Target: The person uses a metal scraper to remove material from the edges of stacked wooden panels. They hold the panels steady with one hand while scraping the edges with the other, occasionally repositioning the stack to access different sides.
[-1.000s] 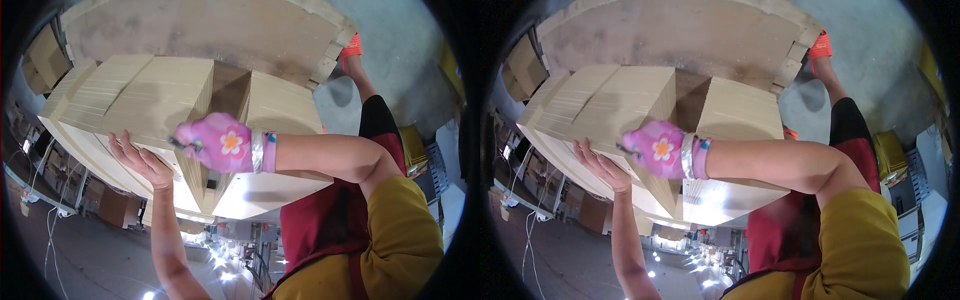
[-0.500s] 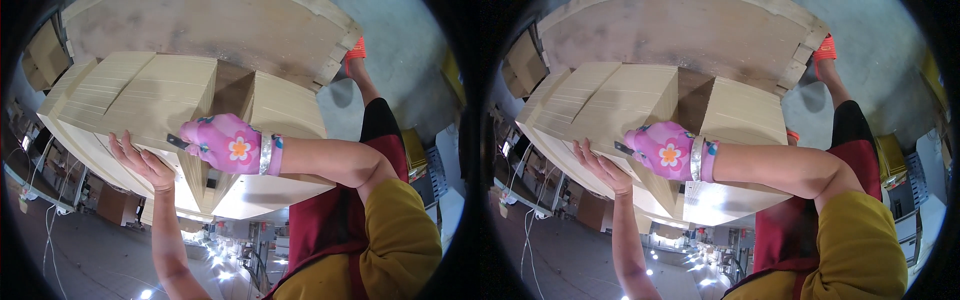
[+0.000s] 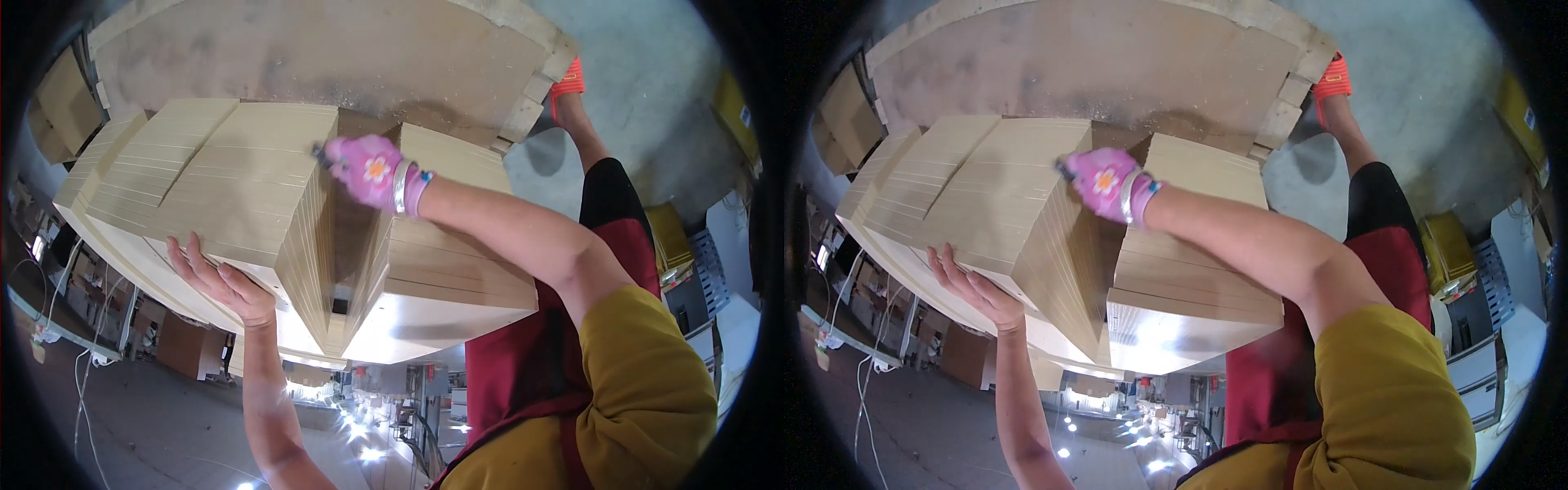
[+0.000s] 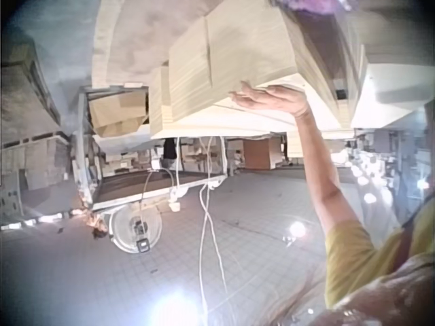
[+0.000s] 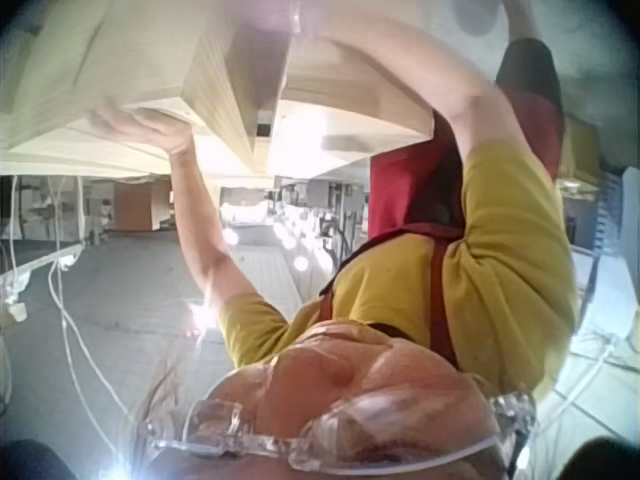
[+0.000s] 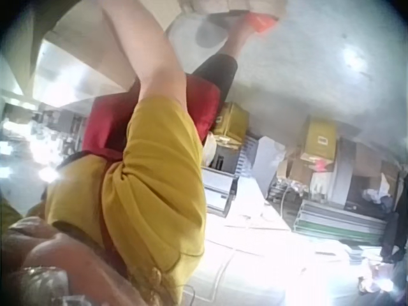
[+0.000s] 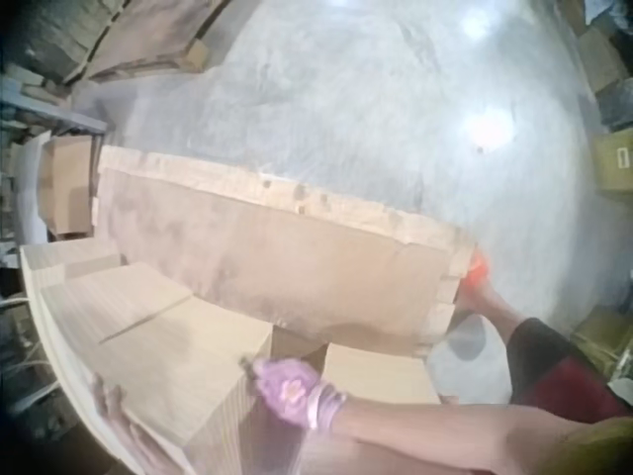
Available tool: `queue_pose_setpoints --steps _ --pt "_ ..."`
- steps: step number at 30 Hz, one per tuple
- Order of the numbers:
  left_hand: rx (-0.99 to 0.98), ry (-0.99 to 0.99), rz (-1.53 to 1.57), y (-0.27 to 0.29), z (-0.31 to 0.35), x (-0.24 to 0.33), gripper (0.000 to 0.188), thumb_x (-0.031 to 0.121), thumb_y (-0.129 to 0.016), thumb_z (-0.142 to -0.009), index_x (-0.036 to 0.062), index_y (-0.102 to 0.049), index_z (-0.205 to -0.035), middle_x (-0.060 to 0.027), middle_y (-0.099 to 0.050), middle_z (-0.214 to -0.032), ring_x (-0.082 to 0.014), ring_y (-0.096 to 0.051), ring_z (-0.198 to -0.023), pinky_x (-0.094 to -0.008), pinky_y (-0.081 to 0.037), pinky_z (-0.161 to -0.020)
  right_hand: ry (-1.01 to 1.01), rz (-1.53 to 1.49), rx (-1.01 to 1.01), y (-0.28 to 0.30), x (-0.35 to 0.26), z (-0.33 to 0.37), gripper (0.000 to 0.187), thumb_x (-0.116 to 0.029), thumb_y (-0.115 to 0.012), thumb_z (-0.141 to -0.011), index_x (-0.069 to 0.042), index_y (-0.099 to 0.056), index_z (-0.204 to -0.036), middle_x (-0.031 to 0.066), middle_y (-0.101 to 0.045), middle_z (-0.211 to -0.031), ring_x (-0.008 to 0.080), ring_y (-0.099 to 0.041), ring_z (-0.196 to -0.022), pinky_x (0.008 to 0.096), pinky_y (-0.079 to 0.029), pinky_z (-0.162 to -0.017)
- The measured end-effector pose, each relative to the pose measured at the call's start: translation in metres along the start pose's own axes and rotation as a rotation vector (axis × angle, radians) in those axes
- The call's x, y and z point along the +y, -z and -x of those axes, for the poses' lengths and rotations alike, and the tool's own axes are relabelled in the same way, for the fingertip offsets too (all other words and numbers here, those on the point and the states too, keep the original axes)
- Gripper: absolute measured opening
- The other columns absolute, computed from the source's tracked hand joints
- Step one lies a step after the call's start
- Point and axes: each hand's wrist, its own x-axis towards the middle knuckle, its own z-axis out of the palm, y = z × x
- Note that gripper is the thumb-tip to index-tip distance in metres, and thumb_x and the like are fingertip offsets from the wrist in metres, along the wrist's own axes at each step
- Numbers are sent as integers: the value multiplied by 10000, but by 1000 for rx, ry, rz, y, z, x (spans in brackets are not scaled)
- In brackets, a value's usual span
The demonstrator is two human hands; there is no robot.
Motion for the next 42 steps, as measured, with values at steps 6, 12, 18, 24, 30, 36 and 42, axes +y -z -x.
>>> queue_pose_setpoints --steps 6,12,18,24,30,36,42 --pt "-24 15 -8 -2 3 -5 559 370 -242 -974 -52 -388 -1311 -242 -260 -1423 -371 -216 -1359 -501 -207 -1080 227 -229 -43 -11 -32 25 119 -157 -564 -842 -75 -520 -915 180 -591 -743 379 -606 -701 434 -483 -590" --pt "-6 -12 -52 -8 -2 0 572 368 -219 -970 -57 -366 -1322 -218 -314 -1398 -381 -222 -1354 -521 -191 -1081 -66 -219 -12 -13 55 -18 188 -208 -565 -882 -29 -533 -926 205 -582 -726 390 -584 -686 432 -460 -608" --pt "-37 -91 -115 -5 3 -7 594 380 -199 -966 -68 -353 -1324 -209 -368 -1367 -400 -241 -1336 -528 -189 -1080 23 -177 111 -26 90 -31 141 -146 -569 -866 -17 -537 -915 219 -585 -760 398 -580 -729 415 -453 -640" --pt "-61 -130 -171 -3 3 -12 591 395 -191 -973 -42 -315 -1350 -191 -367 -1367 -406 -273 -1320 -541 -227 -1066 102 -369 -79 -14 75 -24 169 -190 -613 -859 -45 -536 -899 142 -567 -698 301 -556 -642 368 -444 -610" --pt "-36 -139 -177 -8 -1 -6 543 383 -202 -982 36 -287 -1391 -169 -359 -1376 -433 -294 -1300 -578 -271 -1038 -19 -101 2 -22 130 -53 161 -163 -606 -844 -27 -559 -917 194 -596 -754 377 -595 -721 419 -458 -649" --pt "-65 -210 -224 -2 -3 -1 541 404 -214 -979 75 -242 -1407 -179 -345 -1384 -446 -300 -1292 -593 -275 -1026 -202 -45 -22 -21 110 -54 218 -191 -588 -849 -12 -565 -971 233 -605 -821 428 -569 -793 451 -449 -707" --pt "-64 -191 -231 -5 -5 2 530 413 -235 -975 116 -223 -1414 -193 -340 -1384 -456 -299 -1288 -610 -276 -1010 -177 -106 50 -26 113 -59 250 -190 -597 -836 -14 -573 -1012 236 -617 -854 424 -579 -830 443 -456 -740"
